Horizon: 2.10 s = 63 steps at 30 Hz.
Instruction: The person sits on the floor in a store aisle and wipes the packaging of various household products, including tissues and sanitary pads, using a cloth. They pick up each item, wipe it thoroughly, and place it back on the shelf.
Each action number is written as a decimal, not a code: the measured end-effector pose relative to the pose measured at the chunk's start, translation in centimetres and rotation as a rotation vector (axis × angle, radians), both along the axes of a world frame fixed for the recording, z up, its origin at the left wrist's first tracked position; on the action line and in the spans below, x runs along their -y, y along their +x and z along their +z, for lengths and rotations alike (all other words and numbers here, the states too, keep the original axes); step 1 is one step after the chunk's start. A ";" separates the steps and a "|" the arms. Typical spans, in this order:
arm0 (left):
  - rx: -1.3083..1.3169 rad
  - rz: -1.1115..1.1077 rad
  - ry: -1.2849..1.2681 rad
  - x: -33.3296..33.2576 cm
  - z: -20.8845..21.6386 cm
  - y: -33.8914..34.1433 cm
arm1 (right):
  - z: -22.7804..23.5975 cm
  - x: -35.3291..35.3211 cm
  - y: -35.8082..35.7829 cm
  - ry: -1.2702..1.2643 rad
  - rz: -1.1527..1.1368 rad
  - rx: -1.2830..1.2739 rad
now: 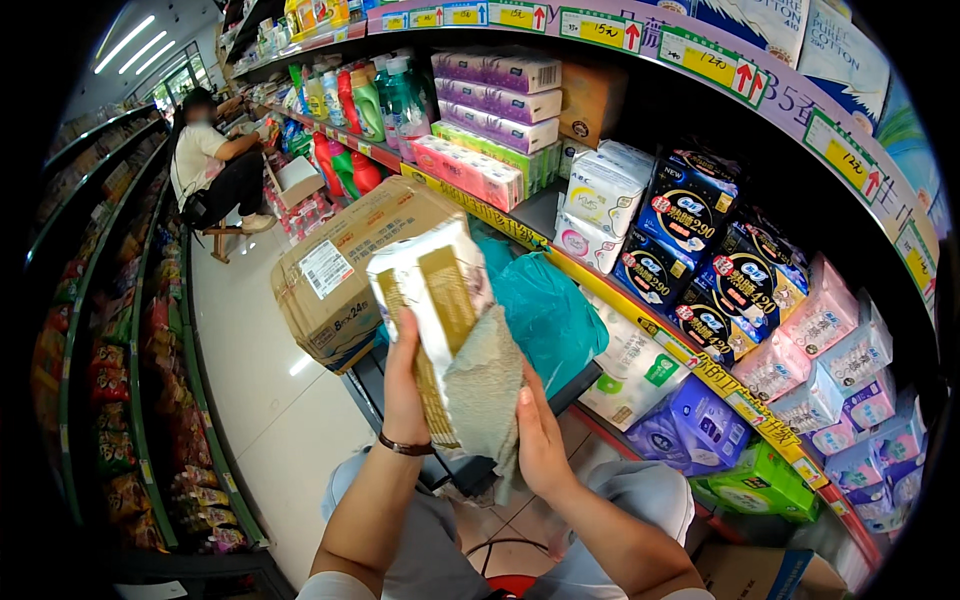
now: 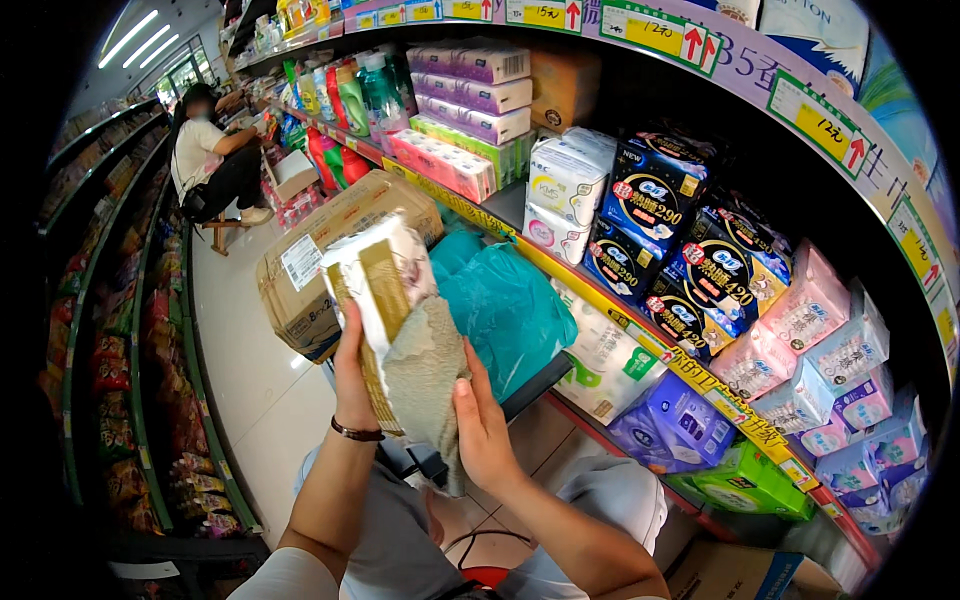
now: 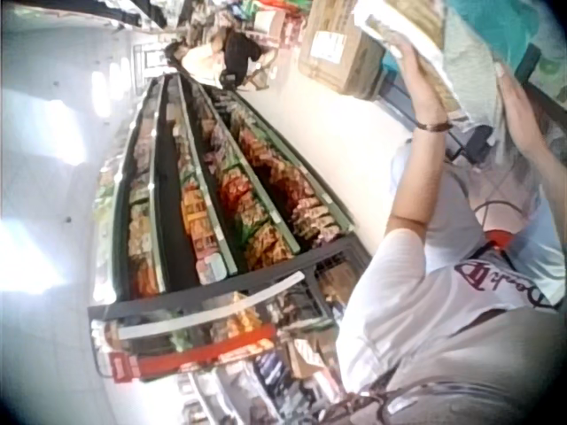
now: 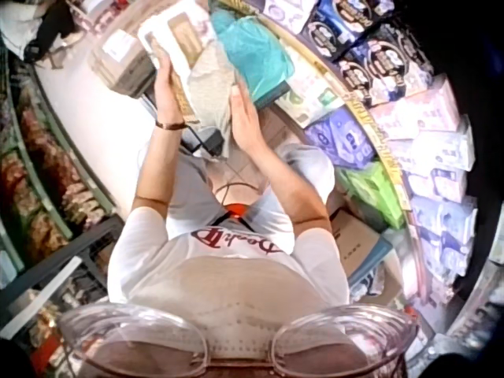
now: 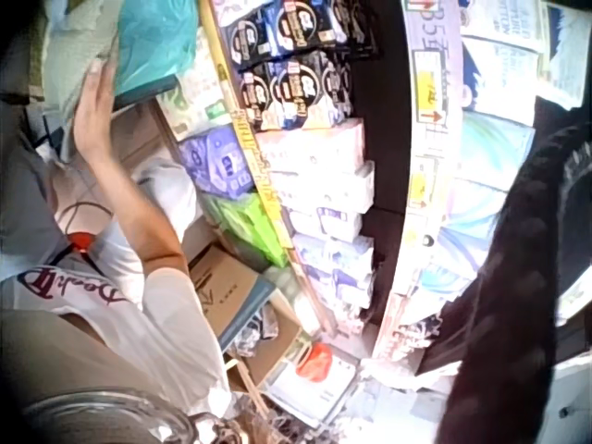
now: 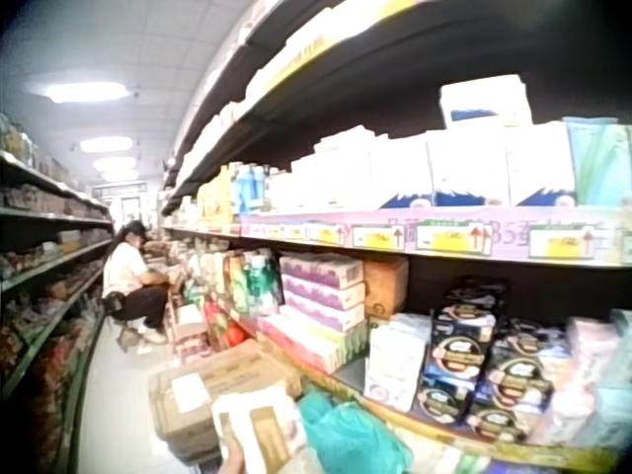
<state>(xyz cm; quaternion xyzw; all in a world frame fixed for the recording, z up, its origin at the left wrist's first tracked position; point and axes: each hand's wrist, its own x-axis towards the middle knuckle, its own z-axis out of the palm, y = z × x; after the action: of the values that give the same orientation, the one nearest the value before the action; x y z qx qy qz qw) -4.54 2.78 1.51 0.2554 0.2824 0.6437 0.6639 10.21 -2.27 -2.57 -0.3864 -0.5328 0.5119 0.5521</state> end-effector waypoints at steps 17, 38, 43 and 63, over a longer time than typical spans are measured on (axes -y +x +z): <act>-0.028 -0.144 0.035 2.0 0.2 2.6 | -0.5 -2.4 2.0 -0.161 -0.239 -0.316; 0.133 0.286 0.581 0.7 -5.9 -0.6 | 1.5 -0.8 1.9 -0.566 0.078 -0.242; -0.354 0.111 0.236 0.9 0.2 -2.3 | 1.7 -2.2 5.9 -0.423 -0.163 -0.425; 0.401 -1.014 -0.412 5.8 -7.9 -0.4 | 3.7 -3.3 8.8 -0.462 -0.081 -0.149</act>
<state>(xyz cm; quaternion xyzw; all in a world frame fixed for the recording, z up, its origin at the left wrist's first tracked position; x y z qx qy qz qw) -4.96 -3.01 -6.39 0.0974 0.1132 0.2130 0.9656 18.98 1.05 1.12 -0.4846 -0.3436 0.6247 0.5069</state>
